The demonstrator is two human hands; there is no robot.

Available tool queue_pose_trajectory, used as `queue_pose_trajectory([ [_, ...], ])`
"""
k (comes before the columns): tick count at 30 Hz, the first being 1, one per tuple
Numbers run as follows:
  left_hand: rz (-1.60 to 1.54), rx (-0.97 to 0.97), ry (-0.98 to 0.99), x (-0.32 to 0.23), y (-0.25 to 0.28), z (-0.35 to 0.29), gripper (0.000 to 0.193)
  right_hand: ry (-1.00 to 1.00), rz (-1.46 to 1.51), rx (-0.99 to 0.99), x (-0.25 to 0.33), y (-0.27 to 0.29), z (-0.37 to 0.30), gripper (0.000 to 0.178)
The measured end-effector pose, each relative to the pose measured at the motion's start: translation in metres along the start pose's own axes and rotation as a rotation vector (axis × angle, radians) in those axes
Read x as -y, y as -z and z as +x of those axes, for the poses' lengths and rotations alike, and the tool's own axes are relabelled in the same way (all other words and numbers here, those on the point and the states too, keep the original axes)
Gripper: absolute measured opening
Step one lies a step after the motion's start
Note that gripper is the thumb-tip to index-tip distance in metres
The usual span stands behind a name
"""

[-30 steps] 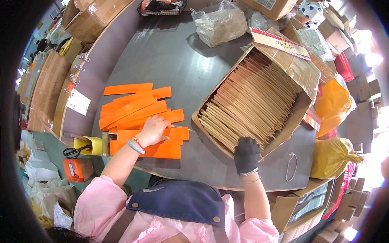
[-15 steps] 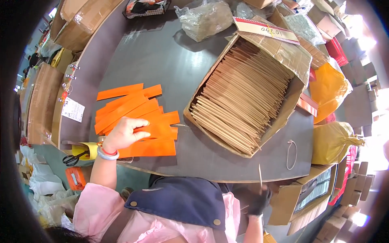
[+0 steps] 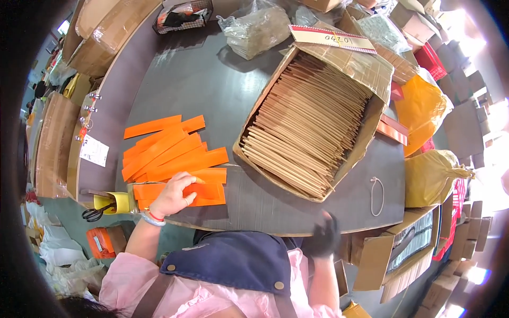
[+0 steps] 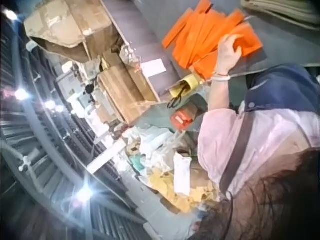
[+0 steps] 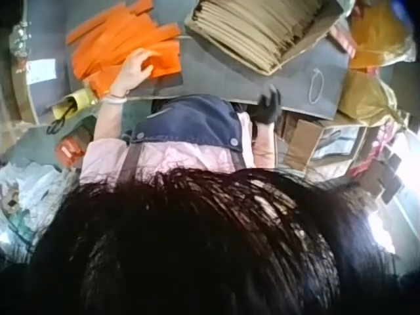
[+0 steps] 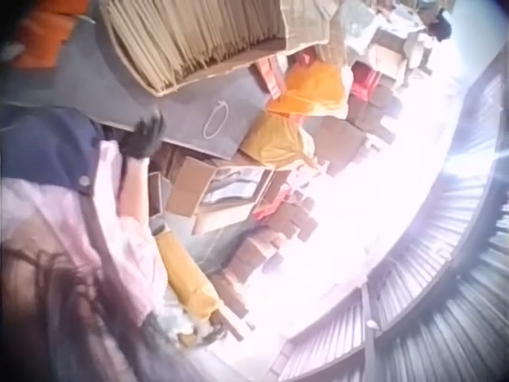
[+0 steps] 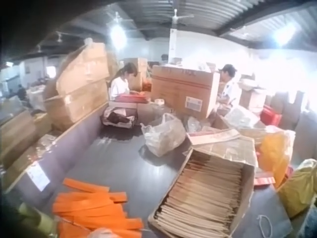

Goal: Inserting wooden sticks into orange paper sleeves and bundling them.

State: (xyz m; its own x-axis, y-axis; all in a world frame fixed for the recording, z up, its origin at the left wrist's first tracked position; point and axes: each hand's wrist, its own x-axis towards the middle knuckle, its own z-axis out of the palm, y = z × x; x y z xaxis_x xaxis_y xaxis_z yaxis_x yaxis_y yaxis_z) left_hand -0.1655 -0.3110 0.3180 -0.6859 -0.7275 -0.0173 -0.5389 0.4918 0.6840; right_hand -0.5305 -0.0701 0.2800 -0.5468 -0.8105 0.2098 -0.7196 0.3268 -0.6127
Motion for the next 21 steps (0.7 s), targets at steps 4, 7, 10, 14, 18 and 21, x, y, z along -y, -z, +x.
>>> queue_pose_trajectory([
  [4,-0.077,-0.162,-0.045,0.001,-0.020,0.005,0.031,0.460,-0.244,0.069,0.064,-0.041,0.099,0.035],
  [7,-0.084,-0.238,-0.076,0.002,-0.030,0.002,0.035,0.464,-0.315,0.149,0.068,-0.060,0.121,0.032],
  [10,-0.102,-0.287,-0.072,0.004,-0.033,0.001,0.040,0.489,-0.353,0.168,0.060,-0.068,0.122,0.028],
  [14,-0.091,-0.302,-0.047,-0.001,-0.033,0.003,0.039,0.461,-0.508,0.140,0.063,-0.081,0.121,0.029],
  [18,-0.140,-0.322,-0.002,0.003,-0.040,0.003,0.030,0.480,-0.582,0.190,0.073,-0.077,0.125,0.033],
  [21,-0.140,-0.329,-0.037,0.007,-0.041,0.005,0.027,0.486,-0.617,0.233,0.073,-0.075,0.128,0.032],
])
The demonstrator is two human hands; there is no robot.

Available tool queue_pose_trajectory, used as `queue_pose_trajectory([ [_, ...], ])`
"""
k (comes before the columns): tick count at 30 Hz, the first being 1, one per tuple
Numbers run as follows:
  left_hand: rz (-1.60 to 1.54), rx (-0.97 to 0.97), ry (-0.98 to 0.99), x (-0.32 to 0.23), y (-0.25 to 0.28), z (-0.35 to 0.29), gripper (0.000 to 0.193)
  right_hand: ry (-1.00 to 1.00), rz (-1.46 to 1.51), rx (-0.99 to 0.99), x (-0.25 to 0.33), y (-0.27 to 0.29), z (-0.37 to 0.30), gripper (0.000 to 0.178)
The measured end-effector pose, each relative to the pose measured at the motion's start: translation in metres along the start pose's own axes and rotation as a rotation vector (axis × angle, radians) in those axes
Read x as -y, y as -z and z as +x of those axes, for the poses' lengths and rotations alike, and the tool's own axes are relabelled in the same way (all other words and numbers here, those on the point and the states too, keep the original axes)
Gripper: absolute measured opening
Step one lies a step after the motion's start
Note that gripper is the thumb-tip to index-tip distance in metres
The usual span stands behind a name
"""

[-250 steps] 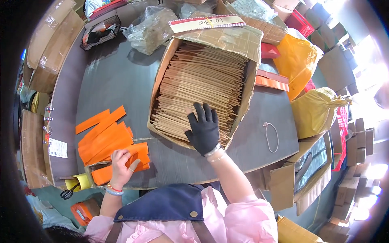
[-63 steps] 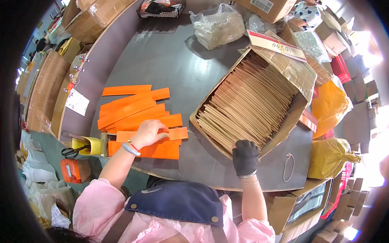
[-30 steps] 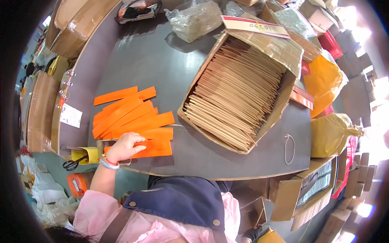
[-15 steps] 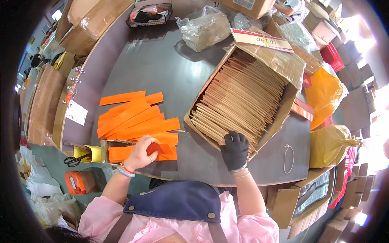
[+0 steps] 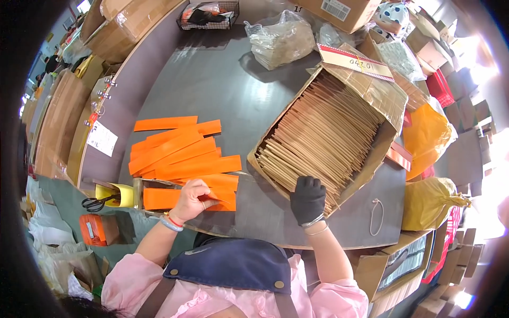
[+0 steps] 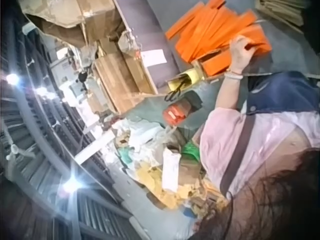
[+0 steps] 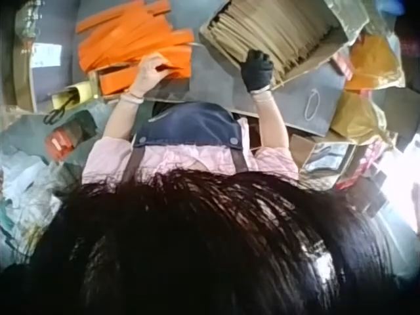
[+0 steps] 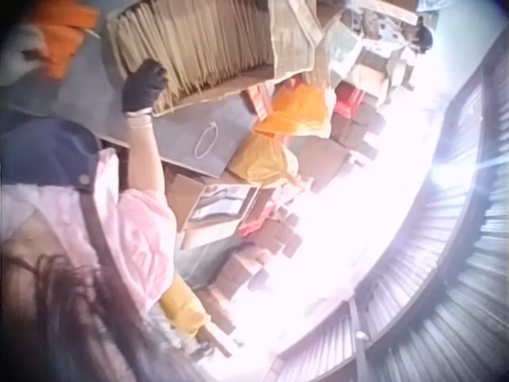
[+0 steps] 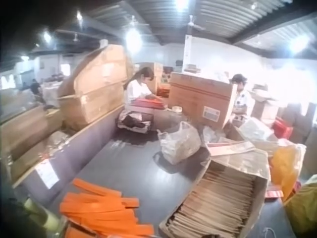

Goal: Inserting wooden sticks into orange paper sleeves and bundling them.

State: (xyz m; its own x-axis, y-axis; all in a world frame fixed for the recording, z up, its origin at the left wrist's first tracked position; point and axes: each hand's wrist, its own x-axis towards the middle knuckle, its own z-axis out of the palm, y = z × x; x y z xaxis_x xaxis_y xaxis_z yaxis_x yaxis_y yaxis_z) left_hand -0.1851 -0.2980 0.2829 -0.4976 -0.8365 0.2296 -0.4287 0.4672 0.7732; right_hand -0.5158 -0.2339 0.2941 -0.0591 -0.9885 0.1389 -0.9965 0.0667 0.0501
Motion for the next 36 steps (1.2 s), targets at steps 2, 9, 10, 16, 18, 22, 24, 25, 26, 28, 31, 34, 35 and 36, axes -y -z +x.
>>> queue_pose_trajectory([
  [2,-0.042,0.006,0.009,0.004,0.000,-0.002,0.025,0.004,0.026,0.022,-0.002,-0.001,0.001,0.031],
  [9,-0.044,0.025,-0.108,0.007,0.002,0.001,0.020,0.018,0.008,0.053,-0.004,0.000,0.001,0.031],
  [10,-0.051,0.019,-0.116,0.008,0.001,0.000,0.020,0.027,-0.010,0.040,-0.005,-0.002,0.000,0.031],
  [16,-0.006,0.015,-0.091,0.005,0.002,0.001,0.021,-0.019,0.154,-0.036,-0.011,0.005,-0.005,0.024],
  [18,0.022,0.005,-0.028,0.002,0.003,-0.002,0.022,0.035,0.217,-0.019,-0.002,0.031,-0.007,0.021],
  [22,-0.049,0.014,0.006,0.007,0.001,0.000,0.022,0.127,0.409,-0.005,0.014,0.053,-0.022,0.020],
  [24,-0.057,0.066,-0.008,0.010,0.005,-0.002,0.021,0.191,0.539,0.040,0.019,0.054,-0.027,0.020],
  [25,-0.045,0.074,-0.049,0.010,0.005,-0.001,0.022,0.195,0.542,0.042,0.020,0.052,-0.030,0.020],
  [26,-0.034,0.082,-0.091,0.010,0.006,-0.001,0.022,0.184,0.574,0.046,0.022,0.050,-0.031,0.020],
  [28,-0.040,0.087,-0.089,0.013,0.006,-0.003,0.022,0.178,0.608,0.053,0.024,0.050,-0.031,0.020],
  [31,-0.039,0.088,-0.097,0.012,0.008,-0.002,0.023,0.194,0.616,0.063,0.025,0.056,-0.029,0.022],
  [34,-0.049,0.090,-0.102,0.012,0.008,-0.002,0.023,0.202,0.611,0.089,0.025,0.059,-0.027,0.022],
  [35,-0.066,0.097,-0.099,0.013,0.008,-0.002,0.024,0.206,0.599,0.111,0.024,0.058,-0.029,0.023],
  [36,-0.065,0.096,-0.098,0.013,0.009,-0.002,0.024,0.211,0.588,0.132,0.023,0.057,-0.030,0.024],
])
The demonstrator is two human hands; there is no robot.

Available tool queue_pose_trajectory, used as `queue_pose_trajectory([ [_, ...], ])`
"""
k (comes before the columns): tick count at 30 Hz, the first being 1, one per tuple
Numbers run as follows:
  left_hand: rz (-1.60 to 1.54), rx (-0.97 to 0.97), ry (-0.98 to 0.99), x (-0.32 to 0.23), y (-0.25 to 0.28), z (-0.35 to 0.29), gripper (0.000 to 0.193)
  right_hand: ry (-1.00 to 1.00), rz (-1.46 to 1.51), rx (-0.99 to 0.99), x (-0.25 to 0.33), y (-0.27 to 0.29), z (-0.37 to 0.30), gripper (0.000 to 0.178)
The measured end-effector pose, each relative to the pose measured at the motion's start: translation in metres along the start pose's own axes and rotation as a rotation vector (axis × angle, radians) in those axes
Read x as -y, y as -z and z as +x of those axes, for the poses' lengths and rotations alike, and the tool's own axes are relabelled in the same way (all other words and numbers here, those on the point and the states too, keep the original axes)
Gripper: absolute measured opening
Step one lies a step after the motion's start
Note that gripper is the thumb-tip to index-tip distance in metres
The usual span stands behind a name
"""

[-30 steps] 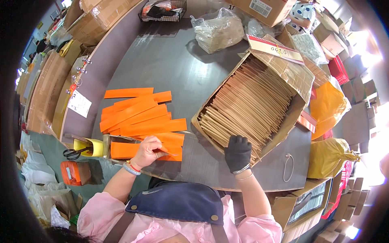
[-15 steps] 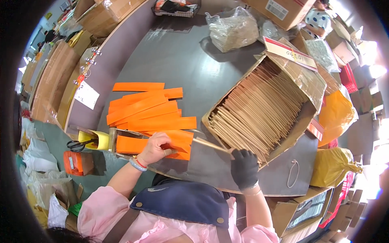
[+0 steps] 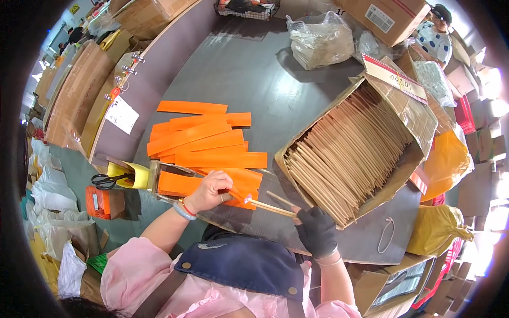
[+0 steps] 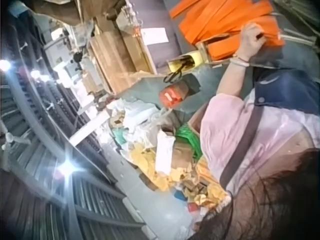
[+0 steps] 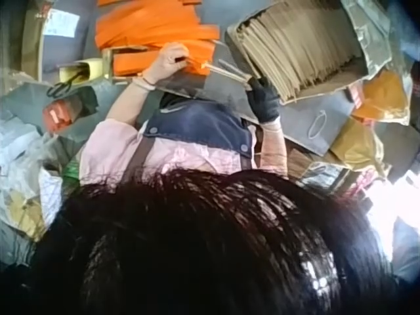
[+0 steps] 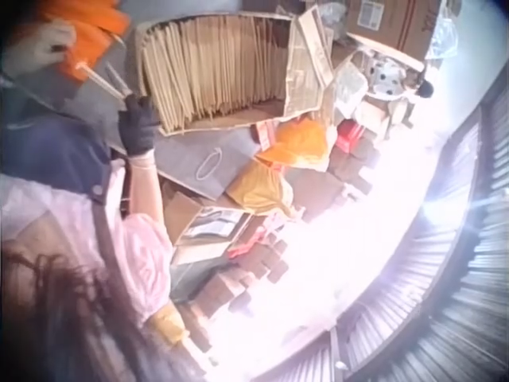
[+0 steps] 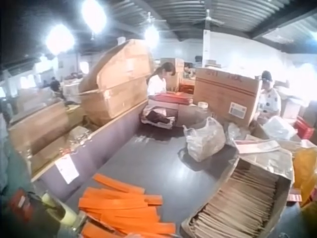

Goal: Inserting wooden sticks into orange paper sleeves and bundling them.

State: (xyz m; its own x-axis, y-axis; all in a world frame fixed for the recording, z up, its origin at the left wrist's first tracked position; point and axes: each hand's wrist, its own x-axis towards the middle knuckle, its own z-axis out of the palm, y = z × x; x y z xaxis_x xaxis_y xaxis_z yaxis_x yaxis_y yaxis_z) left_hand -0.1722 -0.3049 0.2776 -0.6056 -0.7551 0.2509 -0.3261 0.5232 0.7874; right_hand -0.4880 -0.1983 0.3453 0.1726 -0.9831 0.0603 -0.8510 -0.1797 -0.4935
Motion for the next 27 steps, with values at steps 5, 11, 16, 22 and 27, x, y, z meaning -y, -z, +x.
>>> queue_pose_trajectory([
  [5,0.210,0.050,-0.113,-0.021,-0.001,0.010,0.020,0.043,-0.077,0.023,0.010,-0.007,0.006,0.019],
  [11,0.473,0.038,-0.230,-0.054,0.011,0.025,0.016,-0.190,0.025,0.009,0.012,0.009,0.021,0.033],
  [16,0.469,0.185,-0.372,-0.079,-0.008,0.037,0.016,-0.037,0.986,-0.130,0.071,-0.032,0.020,0.045],
  [22,0.482,-0.035,0.003,-0.030,0.012,0.022,0.031,-0.052,-0.092,0.182,-0.013,-0.062,-0.048,0.022],
  [27,0.212,-0.064,0.024,-0.014,-0.013,0.007,0.021,-0.085,-0.223,0.044,-0.041,-0.073,-0.057,0.012],
])
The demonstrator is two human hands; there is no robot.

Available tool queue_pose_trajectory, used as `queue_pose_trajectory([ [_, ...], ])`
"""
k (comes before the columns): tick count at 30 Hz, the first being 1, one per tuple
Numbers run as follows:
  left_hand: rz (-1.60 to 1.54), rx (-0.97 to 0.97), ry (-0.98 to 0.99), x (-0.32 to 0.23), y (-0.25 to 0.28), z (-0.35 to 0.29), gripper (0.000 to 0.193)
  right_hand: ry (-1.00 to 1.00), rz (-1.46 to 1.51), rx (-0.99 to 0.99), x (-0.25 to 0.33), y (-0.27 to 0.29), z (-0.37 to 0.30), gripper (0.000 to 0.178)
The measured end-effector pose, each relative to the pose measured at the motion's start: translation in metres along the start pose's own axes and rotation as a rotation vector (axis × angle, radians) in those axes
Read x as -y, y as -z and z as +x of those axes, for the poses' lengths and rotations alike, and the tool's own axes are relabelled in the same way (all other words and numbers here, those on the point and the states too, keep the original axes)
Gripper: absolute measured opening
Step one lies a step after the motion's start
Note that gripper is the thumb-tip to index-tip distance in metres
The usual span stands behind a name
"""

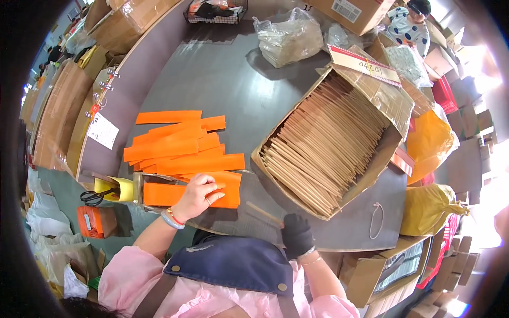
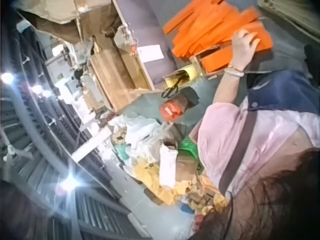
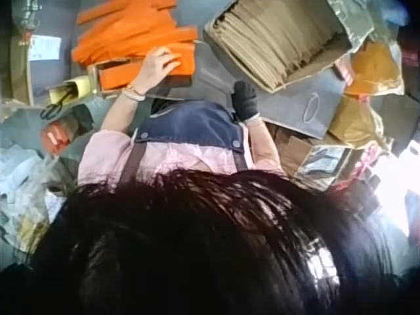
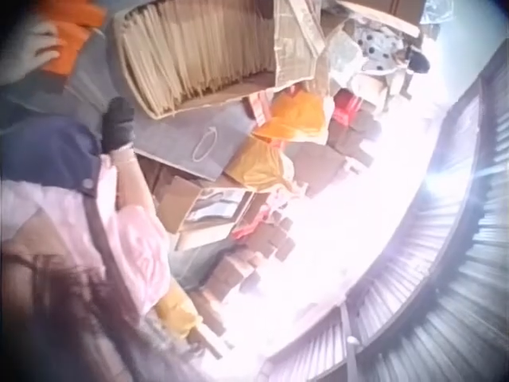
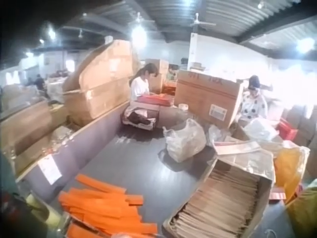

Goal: Inserting wooden sticks into orange paper sleeves and bundling them.

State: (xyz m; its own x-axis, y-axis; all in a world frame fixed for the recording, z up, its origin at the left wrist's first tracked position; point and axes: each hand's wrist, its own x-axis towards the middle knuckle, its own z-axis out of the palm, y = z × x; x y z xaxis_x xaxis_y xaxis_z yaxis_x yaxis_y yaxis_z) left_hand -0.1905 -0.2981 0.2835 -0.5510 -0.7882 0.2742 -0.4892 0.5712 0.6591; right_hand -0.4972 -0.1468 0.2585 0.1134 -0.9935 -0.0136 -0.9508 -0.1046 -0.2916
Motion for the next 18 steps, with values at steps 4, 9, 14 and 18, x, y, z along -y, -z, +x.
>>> queue_pose_trajectory([
  [4,0.046,-0.098,-0.020,0.001,-0.005,-0.008,0.018,-0.114,0.036,-0.272,-0.004,0.050,0.051,0.018],
  [9,-0.033,-0.149,-0.024,0.006,-0.011,-0.008,0.025,-0.057,-0.159,-0.218,-0.023,0.039,0.066,0.020],
  [14,-0.041,-0.087,-0.017,-0.006,0.002,0.000,0.030,-0.107,-0.235,-0.202,-0.016,0.039,0.064,0.019],
  [18,-0.094,0.061,0.031,-0.003,0.006,-0.005,0.024,-0.137,-0.023,-0.240,-0.001,0.061,0.057,0.013],
])
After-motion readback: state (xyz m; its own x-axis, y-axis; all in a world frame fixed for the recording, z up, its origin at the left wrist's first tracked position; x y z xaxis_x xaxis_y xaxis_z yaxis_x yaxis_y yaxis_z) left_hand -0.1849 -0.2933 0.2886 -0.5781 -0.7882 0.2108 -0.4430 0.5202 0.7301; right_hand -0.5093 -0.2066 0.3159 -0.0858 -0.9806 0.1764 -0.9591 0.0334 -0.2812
